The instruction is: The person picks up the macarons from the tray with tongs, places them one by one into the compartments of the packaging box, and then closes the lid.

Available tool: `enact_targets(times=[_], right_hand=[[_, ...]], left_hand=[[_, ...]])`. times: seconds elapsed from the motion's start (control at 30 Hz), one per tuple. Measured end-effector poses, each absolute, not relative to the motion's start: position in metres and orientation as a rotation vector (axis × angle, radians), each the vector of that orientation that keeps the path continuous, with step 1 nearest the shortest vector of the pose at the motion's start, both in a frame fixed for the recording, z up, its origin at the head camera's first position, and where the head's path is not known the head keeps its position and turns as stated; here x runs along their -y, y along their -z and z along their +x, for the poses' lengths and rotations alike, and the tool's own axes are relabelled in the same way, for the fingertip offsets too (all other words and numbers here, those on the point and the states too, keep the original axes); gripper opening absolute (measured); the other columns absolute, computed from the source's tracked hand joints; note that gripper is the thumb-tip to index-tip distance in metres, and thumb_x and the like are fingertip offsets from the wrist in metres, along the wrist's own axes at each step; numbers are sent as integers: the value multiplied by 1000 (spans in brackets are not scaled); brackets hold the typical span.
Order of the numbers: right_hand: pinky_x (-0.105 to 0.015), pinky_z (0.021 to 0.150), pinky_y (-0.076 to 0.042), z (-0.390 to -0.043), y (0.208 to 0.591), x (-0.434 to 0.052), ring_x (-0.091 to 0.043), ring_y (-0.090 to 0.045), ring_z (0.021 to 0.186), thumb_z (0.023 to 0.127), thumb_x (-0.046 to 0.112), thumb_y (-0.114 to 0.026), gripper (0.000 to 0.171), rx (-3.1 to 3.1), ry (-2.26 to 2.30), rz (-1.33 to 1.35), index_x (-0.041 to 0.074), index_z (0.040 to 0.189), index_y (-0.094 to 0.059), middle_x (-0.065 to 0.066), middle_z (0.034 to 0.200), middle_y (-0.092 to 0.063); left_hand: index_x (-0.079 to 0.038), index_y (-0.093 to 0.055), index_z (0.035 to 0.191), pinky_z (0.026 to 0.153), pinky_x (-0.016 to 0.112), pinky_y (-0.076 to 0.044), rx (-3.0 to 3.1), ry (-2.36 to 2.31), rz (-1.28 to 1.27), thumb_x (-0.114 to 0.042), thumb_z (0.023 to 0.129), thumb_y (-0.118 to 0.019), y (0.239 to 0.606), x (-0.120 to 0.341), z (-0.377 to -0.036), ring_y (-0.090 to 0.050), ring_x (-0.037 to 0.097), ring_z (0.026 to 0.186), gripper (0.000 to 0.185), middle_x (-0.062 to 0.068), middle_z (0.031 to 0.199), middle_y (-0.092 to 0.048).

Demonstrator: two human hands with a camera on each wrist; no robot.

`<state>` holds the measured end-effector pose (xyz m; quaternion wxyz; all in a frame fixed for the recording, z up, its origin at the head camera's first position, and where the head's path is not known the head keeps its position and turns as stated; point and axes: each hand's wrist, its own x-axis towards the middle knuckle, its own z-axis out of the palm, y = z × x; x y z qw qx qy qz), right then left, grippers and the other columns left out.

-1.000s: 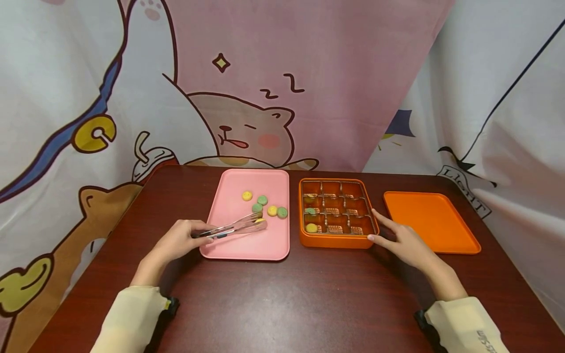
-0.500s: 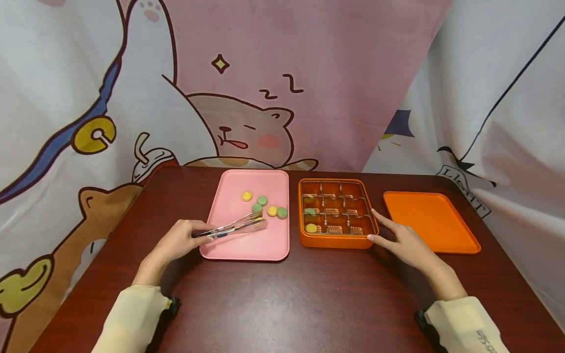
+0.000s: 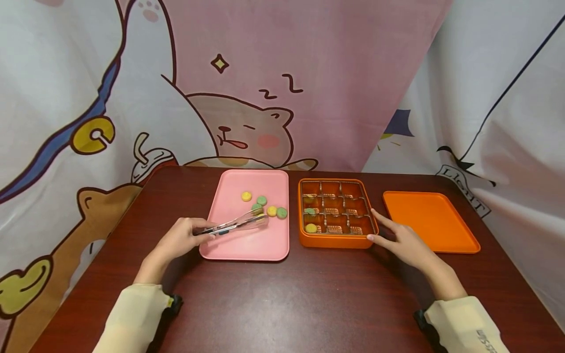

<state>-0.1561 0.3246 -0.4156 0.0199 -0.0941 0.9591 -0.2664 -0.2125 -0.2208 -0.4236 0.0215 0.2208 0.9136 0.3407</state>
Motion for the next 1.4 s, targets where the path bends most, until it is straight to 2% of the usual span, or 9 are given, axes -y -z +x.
enact_targets(times=[0.07,0.13,0.43,0.57,0.73,0.9,1.07,1.3,1.4], right_hand=[[-67,99,-41,-156,416,-325,-45,-56,119,96,46,-62,78,-2977,820,-287,14,158,-28,-29,120,-65],[-66,99,-41,-157,416,-325,-40,-58,111,96,46,-62,78,-2976,812,-280,14,158,-28,-20,92,-66],[-61,96,-44,-158,415,-325,-30,-55,95,96,47,-61,78,-2964,803,-270,14,158,-28,-4,71,-54],[-51,87,-44,-158,415,-325,-22,-49,76,96,48,-61,78,-2962,786,-266,14,158,-27,-2,69,-52],[-47,83,-42,-158,415,-325,-18,-40,65,96,48,-61,79,-2953,787,-255,15,159,-26,-3,70,-52],[-51,88,-44,-158,415,-326,-25,-52,81,96,49,-60,79,-2952,783,-251,16,159,-25,-3,70,-52],[-51,88,-44,-159,415,-326,-25,-52,84,97,48,-60,78,-2958,780,-260,16,159,-26,-3,70,-52],[-60,95,-44,-159,416,-326,-33,-54,99,97,48,-61,78,-2959,796,-260,16,159,-26,-11,79,-60],[-62,97,-43,-159,416,-325,-39,-57,108,97,48,-60,78,-2956,799,-263,15,159,-26,-24,102,-67]], left_hand=[[-7,-77,107,61,22,-43,-2827,-1066,691,-8,84,-78,423,220,-213,-53,12,76,23,6,94,-75],[-7,-77,108,61,22,-43,-2823,-1075,695,-8,84,-78,423,220,-213,-53,12,75,23,6,94,-75],[-8,-77,108,59,22,-40,-2836,-1076,697,-7,85,-77,419,215,-214,-51,12,73,23,4,90,-72],[-8,-77,109,58,23,-38,-2837,-1075,685,-8,85,-77,416,212,-215,-50,13,73,24,3,87,-69],[-8,-77,109,53,22,-34,-2827,-1092,666,-9,85,-77,413,207,-215,-45,13,66,25,2,78,-61],[-9,-77,109,50,21,-35,-2810,-1121,665,-9,85,-78,410,201,-216,-45,12,62,25,2,77,-62],[-9,-77,111,50,22,-37,-2778,-1144,653,-10,85,-78,407,196,-216,-46,13,61,26,5,81,-66],[-10,-77,112,54,22,-42,-2766,-1172,684,-10,85,-77,405,190,-217,-51,13,66,27,5,91,-73],[-10,-77,112,55,22,-43,-2751,-1192,687,-10,85,-77,405,187,-217,-51,12,66,27,6,92,-74]])
